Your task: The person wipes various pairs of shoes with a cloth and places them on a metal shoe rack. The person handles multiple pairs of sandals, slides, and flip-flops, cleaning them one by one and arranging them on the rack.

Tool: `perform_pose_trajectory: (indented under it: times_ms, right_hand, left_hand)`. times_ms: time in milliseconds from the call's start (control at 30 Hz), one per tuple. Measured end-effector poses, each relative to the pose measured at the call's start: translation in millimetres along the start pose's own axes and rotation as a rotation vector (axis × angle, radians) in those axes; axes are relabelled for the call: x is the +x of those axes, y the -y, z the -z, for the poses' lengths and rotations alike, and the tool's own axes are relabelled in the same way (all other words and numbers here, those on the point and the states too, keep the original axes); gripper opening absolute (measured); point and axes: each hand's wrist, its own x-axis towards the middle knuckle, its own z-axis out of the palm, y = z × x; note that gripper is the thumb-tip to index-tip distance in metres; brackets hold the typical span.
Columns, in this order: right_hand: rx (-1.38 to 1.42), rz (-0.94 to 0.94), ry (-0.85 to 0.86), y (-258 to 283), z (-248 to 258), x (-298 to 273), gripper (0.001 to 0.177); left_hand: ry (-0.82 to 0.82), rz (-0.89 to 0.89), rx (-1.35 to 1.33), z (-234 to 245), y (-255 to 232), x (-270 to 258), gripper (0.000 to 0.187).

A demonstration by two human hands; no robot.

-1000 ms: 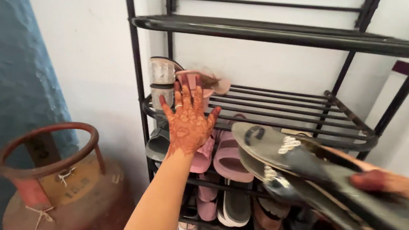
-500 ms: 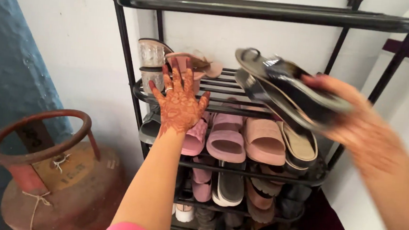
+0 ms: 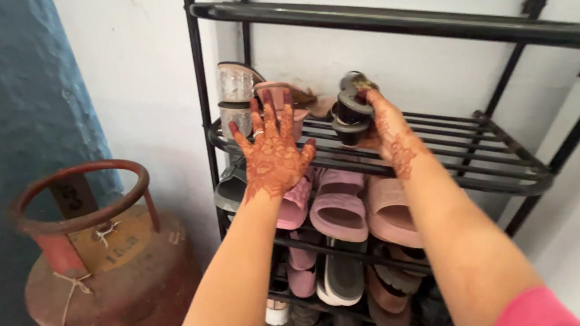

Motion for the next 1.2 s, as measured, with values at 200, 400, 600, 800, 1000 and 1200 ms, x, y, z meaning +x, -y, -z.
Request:
perform_pose_trajectory:
  times_ms: [200, 400, 600, 800, 1000, 1200]
  right_hand:
    - [-0.228, -0.089, 0.134, 5, -24, 21, 0.048]
    - [-0.437, -0.067, -0.117, -13, -34, 31, 0.073]
    - [-0.388, 0.064, -0.062, -16, -38, 27, 0.07]
    - [-0.899, 0.264, -0.529, -23, -23, 48, 0.092]
    - [-0.827, 0.355, -0.652, -30, -17, 43, 0.087]
    - [-0.745, 0.457, -0.435, -23, -28, 31, 0.088]
  left_hand:
    - [0.033, 0.039, -0.033, 1, 0, -2, 0.105]
    - [0.024, 0.01, -0.027, 3, 1, -3, 0.099]
    - [0.139, 0.048, -0.028, 8, -2, -2, 0.092]
    - [0.068, 0.006, -0.041, 5, 1, -2, 0.092]
    - [0.008, -0.067, -0.054, 2, 6, -8, 0.077]
    - [-0.115, -0.13, -0.08, -17, 19, -7, 0.068]
